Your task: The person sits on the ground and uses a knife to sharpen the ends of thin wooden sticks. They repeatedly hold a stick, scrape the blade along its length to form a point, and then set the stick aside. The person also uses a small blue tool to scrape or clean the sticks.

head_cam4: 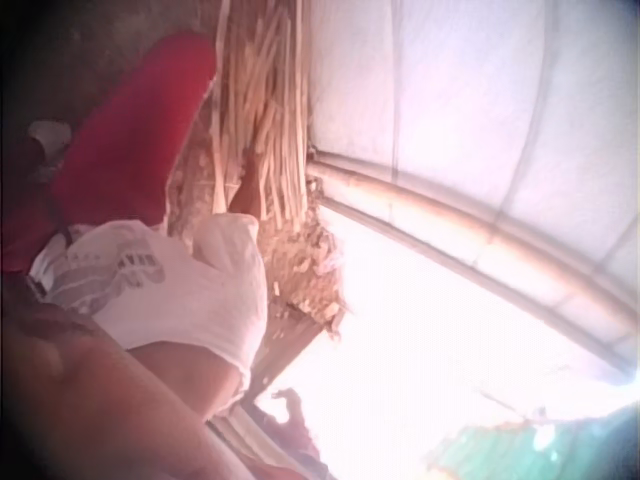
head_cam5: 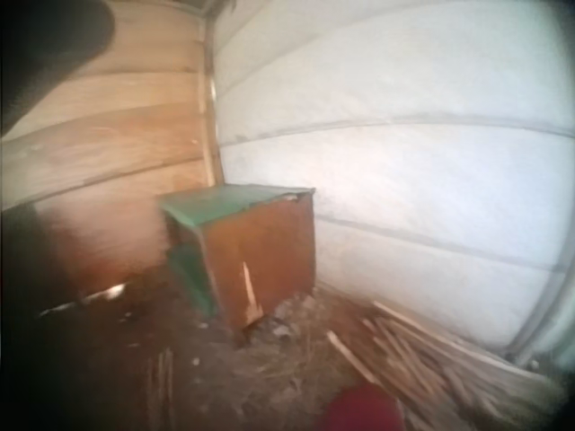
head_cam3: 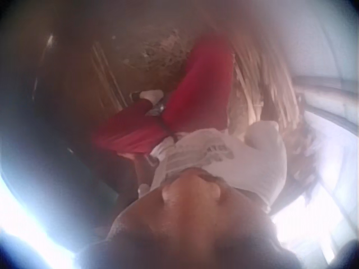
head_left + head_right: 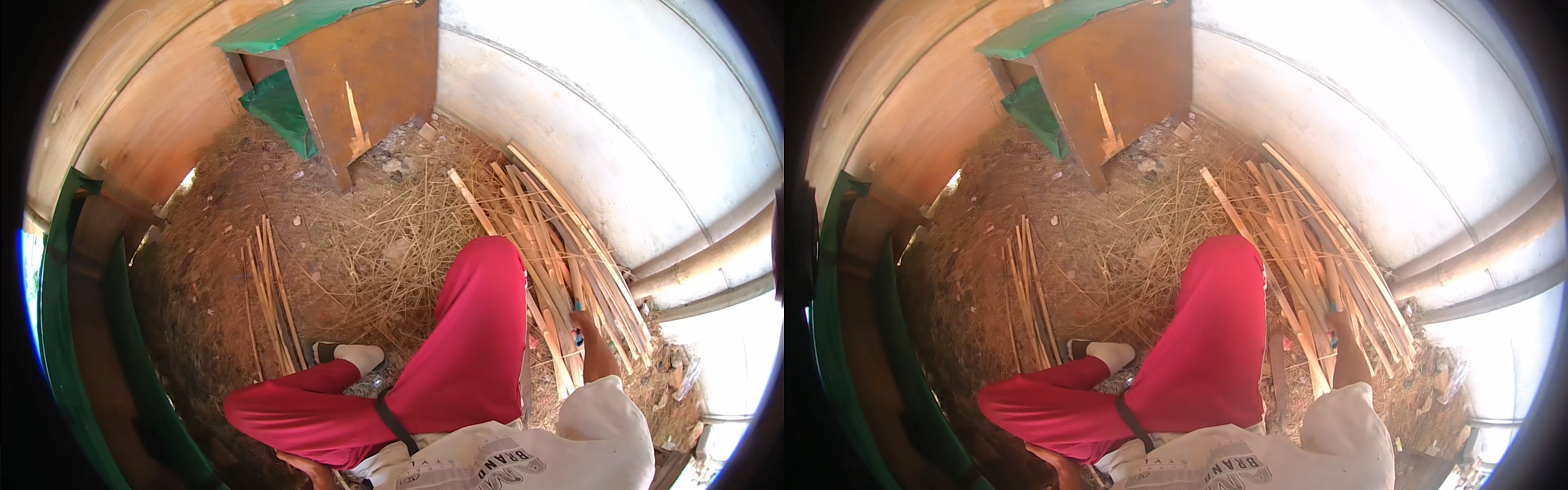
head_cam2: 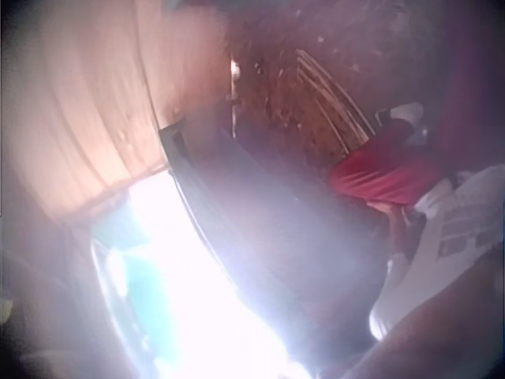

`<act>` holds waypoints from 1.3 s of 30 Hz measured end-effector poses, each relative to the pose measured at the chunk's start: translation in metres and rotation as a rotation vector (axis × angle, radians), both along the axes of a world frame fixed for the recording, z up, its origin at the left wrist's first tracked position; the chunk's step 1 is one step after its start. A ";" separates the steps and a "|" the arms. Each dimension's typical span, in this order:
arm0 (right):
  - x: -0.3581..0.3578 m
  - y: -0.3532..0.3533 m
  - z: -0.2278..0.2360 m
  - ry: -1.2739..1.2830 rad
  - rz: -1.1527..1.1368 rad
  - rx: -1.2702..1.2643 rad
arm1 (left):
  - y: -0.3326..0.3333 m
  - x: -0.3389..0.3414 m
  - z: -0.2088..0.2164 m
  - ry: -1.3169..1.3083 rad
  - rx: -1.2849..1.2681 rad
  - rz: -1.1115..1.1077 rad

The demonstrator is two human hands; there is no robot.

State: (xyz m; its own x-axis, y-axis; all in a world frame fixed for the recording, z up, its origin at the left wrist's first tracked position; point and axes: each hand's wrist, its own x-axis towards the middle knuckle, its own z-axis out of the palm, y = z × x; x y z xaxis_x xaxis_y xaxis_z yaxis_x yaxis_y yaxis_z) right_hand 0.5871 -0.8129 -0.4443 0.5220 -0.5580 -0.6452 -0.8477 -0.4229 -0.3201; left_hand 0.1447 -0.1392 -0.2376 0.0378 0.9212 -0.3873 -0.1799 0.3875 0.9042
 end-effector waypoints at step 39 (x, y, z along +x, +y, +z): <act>-0.003 0.020 0.125 -0.630 0.547 -0.759 | 0.003 -0.016 -0.021 -0.154 -0.046 -0.024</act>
State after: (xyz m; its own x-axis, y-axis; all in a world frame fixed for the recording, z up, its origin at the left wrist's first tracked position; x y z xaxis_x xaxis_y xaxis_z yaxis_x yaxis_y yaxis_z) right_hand 0.5843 -0.7933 -0.3188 0.9295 -0.2896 0.2284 -0.2664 -0.9554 -0.1275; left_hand 0.1289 -0.1358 -0.2585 0.1217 0.9008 -0.4169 -0.3051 0.4336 0.8479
